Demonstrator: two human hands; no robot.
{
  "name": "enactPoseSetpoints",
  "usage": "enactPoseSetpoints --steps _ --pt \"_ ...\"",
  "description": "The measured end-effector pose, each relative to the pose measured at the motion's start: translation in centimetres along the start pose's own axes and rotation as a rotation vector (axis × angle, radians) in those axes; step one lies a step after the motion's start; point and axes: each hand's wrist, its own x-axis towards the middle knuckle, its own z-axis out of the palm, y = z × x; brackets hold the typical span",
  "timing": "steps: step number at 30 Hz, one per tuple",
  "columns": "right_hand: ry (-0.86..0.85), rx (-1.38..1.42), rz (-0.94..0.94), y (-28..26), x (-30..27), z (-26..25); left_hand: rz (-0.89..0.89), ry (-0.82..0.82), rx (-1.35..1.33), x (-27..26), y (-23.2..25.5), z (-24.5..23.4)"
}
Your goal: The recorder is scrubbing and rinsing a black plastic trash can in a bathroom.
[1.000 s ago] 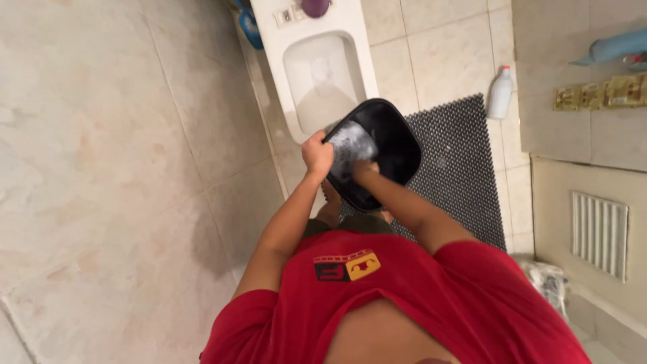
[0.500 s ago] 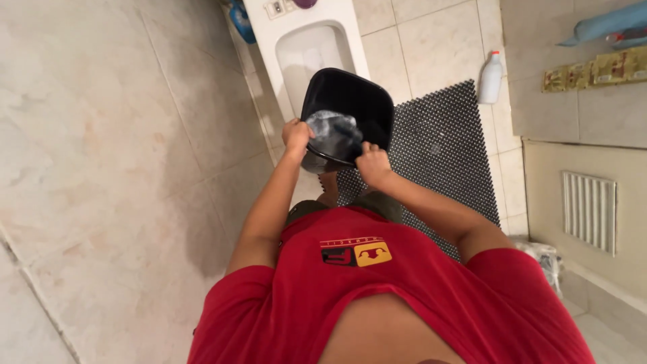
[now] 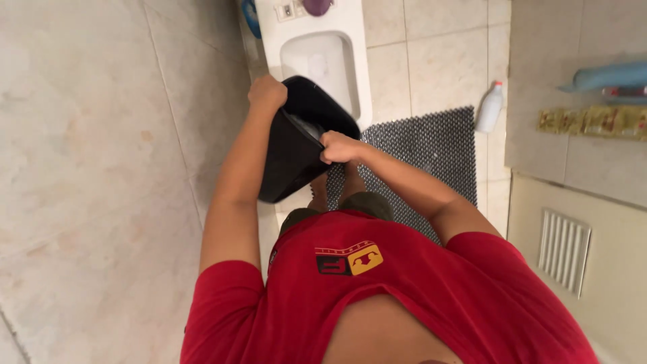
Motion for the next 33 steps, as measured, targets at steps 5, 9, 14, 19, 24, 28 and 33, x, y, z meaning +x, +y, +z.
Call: enactPoseSetpoints --steps 5,9,14,19,24,28,33 --pt "-0.092 0.386 0.006 0.7 1.5 -4.8 -0.007 -0.176 0.443 5.0 4.4 -1.7" --pt "-0.130 0.584 0.030 2.1 3.3 -5.0 -0.085 -0.257 0.640 9.5 4.9 -0.2" --pt "-0.071 0.774 0.032 3.6 6.3 -3.7 -0.217 -0.431 1.021 15.7 3.7 2.5" --pt "-0.125 0.944 0.126 3.0 8.2 -3.9 -0.638 -0.326 1.209 17.7 3.0 0.8" --pt "-0.152 1.170 0.052 2.8 9.1 -4.9 -0.537 -0.283 1.177 15.6 5.4 -3.4" --pt "-0.190 1.250 0.051 3.1 8.9 -6.0 -0.395 -0.166 0.988 13.8 6.8 -5.3" --pt "-0.193 1.180 0.038 3.1 7.3 -7.2 -0.258 -0.119 0.773 13.3 5.9 -5.3"
